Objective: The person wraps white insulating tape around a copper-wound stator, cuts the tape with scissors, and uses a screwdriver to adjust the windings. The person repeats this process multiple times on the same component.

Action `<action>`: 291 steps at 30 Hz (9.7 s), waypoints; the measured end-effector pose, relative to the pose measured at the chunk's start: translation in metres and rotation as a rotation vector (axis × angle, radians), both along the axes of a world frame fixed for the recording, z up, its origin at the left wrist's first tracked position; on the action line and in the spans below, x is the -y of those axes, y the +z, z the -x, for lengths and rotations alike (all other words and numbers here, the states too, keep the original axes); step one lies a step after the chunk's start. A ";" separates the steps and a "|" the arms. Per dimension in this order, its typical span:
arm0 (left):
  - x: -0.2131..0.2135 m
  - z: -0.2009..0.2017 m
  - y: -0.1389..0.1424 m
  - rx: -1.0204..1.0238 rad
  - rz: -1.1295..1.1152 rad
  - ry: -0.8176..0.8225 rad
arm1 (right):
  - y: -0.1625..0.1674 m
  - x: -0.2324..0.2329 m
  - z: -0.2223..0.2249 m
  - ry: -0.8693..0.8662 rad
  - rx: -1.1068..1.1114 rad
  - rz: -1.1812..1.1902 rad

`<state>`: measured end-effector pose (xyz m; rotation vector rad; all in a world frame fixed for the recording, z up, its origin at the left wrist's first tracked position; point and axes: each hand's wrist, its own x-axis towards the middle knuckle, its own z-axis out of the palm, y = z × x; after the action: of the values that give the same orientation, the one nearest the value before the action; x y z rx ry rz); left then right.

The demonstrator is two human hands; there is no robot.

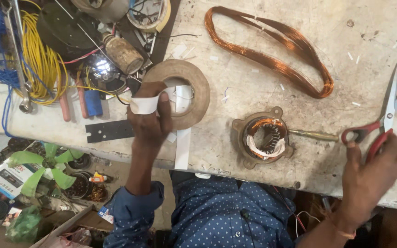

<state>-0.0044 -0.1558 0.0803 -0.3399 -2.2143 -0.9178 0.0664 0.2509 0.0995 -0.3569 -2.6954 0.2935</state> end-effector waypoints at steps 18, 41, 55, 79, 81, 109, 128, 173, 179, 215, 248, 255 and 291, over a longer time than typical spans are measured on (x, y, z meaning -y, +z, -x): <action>-0.118 -0.003 0.020 1.319 -0.704 -1.418 | 0.026 0.077 0.005 0.740 -0.155 0.951; -0.137 -0.028 0.049 0.357 0.108 -0.543 | 0.058 0.079 0.013 0.505 0.034 0.030; -0.131 -0.037 0.036 0.620 -0.060 -0.467 | 0.034 0.078 0.017 0.524 0.038 0.316; -0.140 -0.038 0.040 0.626 0.035 -0.412 | 0.011 0.087 0.020 0.513 -0.061 0.302; -0.142 -0.037 0.041 0.615 0.070 -0.390 | 0.007 0.088 0.020 0.508 -0.077 0.292; -0.149 -0.028 0.034 0.706 0.102 -0.319 | -0.008 0.084 0.023 0.502 -0.117 0.281; -0.128 -0.001 -0.007 0.723 0.055 -0.525 | -0.024 0.089 0.021 0.471 -0.165 0.350; -0.151 -0.007 -0.005 0.526 -0.067 -0.581 | -0.007 0.077 0.018 0.460 -0.055 0.257; -0.155 -0.003 -0.010 0.465 0.103 -0.552 | -0.014 0.075 0.017 0.430 -0.028 0.304; -0.163 0.014 -0.034 0.239 0.432 -0.615 | -0.033 0.062 0.036 0.542 -0.016 0.163; -0.148 -0.028 0.000 0.612 0.142 -0.307 | -0.031 0.080 0.018 0.445 0.029 0.373; -0.150 -0.029 -0.002 0.638 0.122 -0.303 | -0.033 0.076 0.019 0.443 0.037 0.425; -0.134 -0.013 -0.013 0.647 -0.032 -0.505 | -0.020 0.077 0.027 0.354 0.109 0.474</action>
<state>0.0085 -0.0219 0.0675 -0.6839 -2.7492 -1.4950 0.0399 0.1743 0.0792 -0.0194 -2.7625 1.0506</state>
